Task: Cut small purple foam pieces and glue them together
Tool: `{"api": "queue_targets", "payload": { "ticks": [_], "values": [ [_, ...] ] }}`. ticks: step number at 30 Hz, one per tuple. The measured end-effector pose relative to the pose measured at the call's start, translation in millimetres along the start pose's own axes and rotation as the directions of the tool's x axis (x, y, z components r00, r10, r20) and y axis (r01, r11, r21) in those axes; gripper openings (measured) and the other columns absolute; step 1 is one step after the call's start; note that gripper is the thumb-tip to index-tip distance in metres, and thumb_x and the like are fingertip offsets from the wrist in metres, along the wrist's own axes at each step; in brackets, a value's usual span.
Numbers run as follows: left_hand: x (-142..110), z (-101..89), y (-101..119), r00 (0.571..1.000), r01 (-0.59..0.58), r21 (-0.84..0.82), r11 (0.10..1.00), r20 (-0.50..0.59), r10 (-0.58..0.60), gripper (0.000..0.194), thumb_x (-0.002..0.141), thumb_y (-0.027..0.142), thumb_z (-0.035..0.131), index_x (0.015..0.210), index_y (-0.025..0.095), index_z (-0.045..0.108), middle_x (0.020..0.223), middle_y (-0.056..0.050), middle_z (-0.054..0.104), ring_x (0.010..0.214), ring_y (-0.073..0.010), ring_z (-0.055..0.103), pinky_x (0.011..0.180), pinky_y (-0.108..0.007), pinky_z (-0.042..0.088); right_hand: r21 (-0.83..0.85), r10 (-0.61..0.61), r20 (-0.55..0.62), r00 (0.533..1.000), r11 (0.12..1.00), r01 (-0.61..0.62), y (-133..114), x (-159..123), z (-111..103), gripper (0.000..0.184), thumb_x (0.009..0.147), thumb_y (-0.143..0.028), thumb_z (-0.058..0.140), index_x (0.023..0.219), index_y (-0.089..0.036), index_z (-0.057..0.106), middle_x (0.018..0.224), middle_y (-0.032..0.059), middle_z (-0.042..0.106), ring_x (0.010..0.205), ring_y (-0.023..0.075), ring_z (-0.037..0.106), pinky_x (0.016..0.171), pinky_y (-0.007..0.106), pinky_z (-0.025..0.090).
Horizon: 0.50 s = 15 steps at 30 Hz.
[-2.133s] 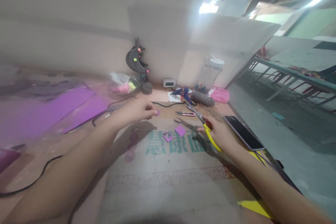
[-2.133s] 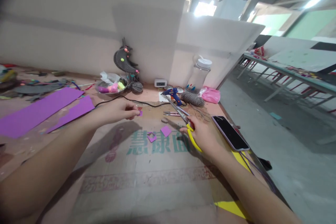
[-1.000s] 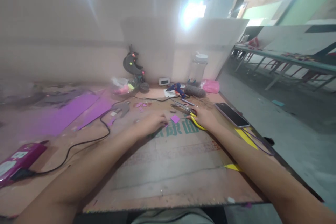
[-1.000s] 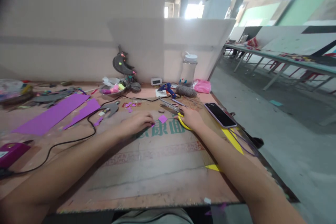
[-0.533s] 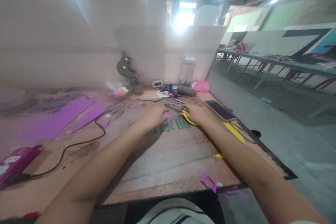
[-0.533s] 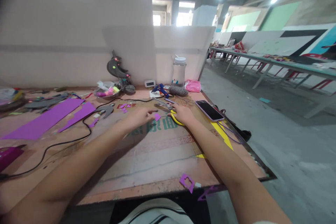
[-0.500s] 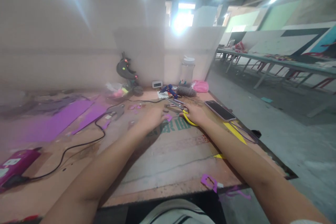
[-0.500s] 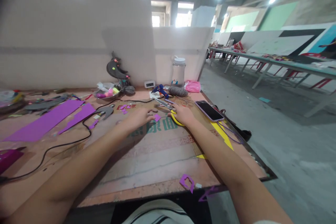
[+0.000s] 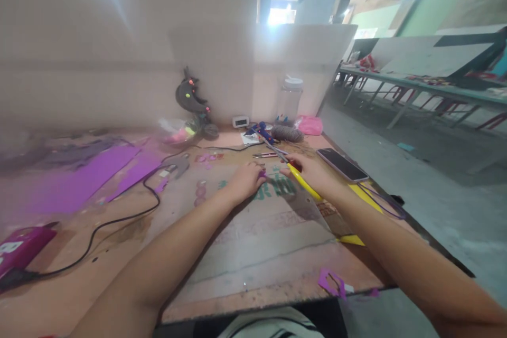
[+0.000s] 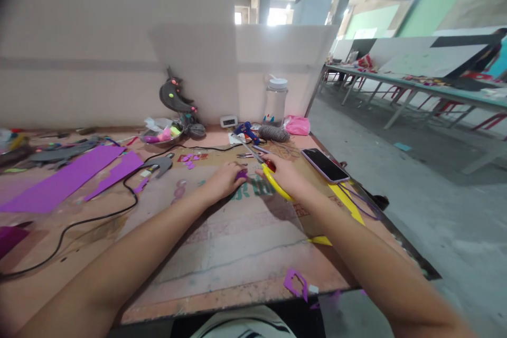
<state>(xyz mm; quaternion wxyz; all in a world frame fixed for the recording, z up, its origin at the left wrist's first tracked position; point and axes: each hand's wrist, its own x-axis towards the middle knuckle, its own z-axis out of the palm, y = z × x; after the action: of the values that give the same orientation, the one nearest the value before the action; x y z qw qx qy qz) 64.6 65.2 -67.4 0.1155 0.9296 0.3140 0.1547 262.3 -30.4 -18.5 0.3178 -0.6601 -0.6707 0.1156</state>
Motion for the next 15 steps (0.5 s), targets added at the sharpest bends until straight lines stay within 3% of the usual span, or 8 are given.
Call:
{"api": "queue_targets", "payload": {
  "ticks": [3,7,12,15],
  "values": [
    [-0.2,1.2,-0.3,1.0,-0.008,-0.007,1.0,0.009,0.009,0.031,0.095,0.032,0.055,0.12,0.018,0.069,0.12,-0.015,0.067,0.115,-0.0297,0.058,0.102,-0.041,0.044,0.091,0.034,-0.035,0.999,0.995,-0.031,15.2,-3.1,-4.2,0.035,0.084,-0.045,0.062,0.105,-0.017,0.067,0.084,0.0067,0.071,0.073,0.021,0.063,0.064,0.031,0.05],
    [-1.2,-1.2,-2.1,0.998,0.063,-0.029,0.998,0.008,-0.063,0.026,0.091,0.034,0.062,0.105,0.016,0.074,0.107,-0.017,0.069,0.106,-0.0326,0.062,0.095,-0.043,0.047,0.199,0.077,-0.048,0.996,0.978,-0.066,25.9,-4.2,-4.4,0.042,0.082,-0.055,0.06,0.1,-0.018,0.062,0.069,0.0008,0.061,0.056,0.0152,0.053,0.051,0.026,0.042],
    [-7.3,-10.1,0.7,0.984,0.177,-0.116,0.977,-0.002,-0.179,0.018,0.084,0.029,0.07,0.096,0.016,0.069,0.102,-0.014,0.07,0.101,-0.0312,0.064,0.09,-0.041,0.049,0.292,0.101,-0.041,0.994,0.953,-0.085,20.9,-5.8,-0.6,0.04,0.079,-0.053,0.066,0.1,-0.018,0.06,0.071,-0.0004,0.057,0.058,0.0138,0.05,0.052,0.025,0.04],
    [-9.8,-20.6,9.0,0.974,0.222,-0.225,0.949,0.018,-0.224,0.016,0.085,0.024,0.065,0.097,0.015,0.067,0.09,-0.011,0.071,0.087,-0.0273,0.067,0.079,-0.038,0.051,0.325,0.109,-0.052,0.993,0.942,-0.087,12.0,-9.6,-0.8,0.041,0.078,-0.05,0.068,0.101,-0.018,0.059,0.072,-0.0011,0.056,0.06,0.0136,0.05,0.053,0.025,0.04]
  ]
}}
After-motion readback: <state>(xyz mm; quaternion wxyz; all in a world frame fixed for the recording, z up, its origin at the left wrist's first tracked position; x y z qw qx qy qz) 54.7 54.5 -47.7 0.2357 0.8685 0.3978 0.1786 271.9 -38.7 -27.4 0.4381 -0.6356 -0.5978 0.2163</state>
